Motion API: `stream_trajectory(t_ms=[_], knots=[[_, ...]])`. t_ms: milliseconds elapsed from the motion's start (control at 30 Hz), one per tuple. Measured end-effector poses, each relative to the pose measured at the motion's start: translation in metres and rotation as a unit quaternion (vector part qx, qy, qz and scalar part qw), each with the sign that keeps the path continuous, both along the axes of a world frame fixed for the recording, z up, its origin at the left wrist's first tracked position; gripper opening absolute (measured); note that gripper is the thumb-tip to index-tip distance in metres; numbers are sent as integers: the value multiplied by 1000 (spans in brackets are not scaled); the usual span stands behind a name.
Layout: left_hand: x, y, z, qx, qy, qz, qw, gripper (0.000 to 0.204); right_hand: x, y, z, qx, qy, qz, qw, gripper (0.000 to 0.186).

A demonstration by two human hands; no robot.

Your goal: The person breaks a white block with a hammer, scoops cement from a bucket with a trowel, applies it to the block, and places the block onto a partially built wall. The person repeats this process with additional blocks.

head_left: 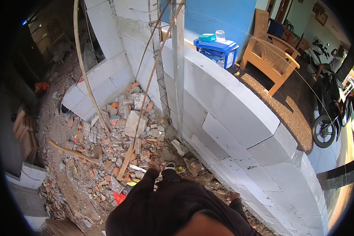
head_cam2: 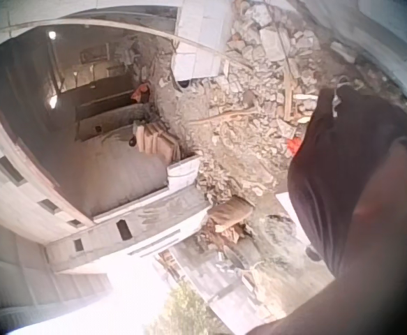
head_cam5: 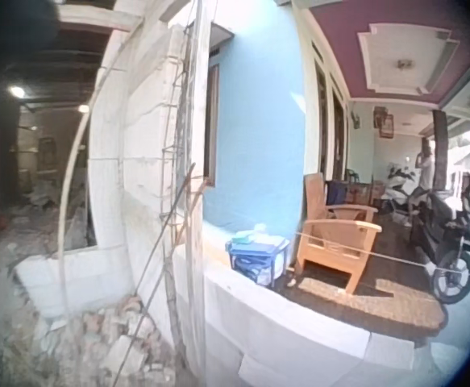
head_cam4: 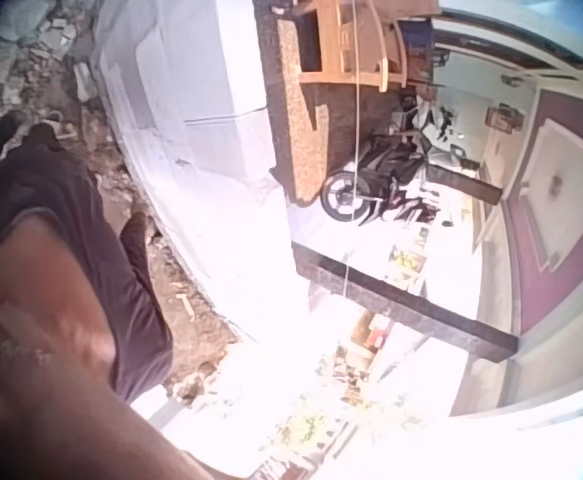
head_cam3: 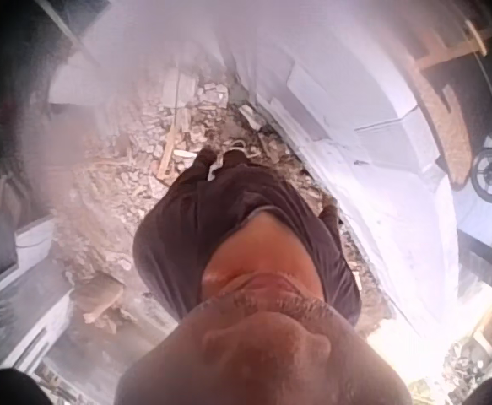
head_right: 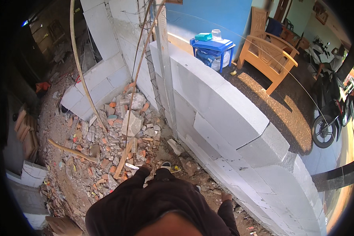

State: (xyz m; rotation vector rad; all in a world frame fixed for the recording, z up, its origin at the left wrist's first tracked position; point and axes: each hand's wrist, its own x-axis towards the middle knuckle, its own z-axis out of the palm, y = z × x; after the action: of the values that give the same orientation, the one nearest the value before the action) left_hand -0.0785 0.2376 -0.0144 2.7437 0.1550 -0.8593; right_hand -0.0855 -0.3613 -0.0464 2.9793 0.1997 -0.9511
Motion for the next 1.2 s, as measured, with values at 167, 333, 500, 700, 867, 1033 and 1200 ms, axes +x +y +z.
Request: stream_trajectory(t_ms=[167,333,500,700,867,1033,1200], knots=[[-37,-58,-23,-71,29,93,993,47,7,-78,-25,103,39,-263,959,26],[-58,-91,11,-112,2,64,992,40,-20,-101,-73,97,-34,-374,922,32],[-22,-62,9,-74,-10,-206,976,33,-98,-24,19,155,-128,-569,797,58],[80,-68,8,-131,140,-174,966,31,-210,35,106,119,-116,-772,613,55],[191,-116,31,-205,186,-113,954,29,-350,181,85,80,-57,-908,407,51],[235,-171,38,-109,150,-263,947,33,-409,395,19,67,82,-879,465,36],[195,-221,44,-172,208,-272,924,29,-386,539,-45,127,148,-878,437,34]])
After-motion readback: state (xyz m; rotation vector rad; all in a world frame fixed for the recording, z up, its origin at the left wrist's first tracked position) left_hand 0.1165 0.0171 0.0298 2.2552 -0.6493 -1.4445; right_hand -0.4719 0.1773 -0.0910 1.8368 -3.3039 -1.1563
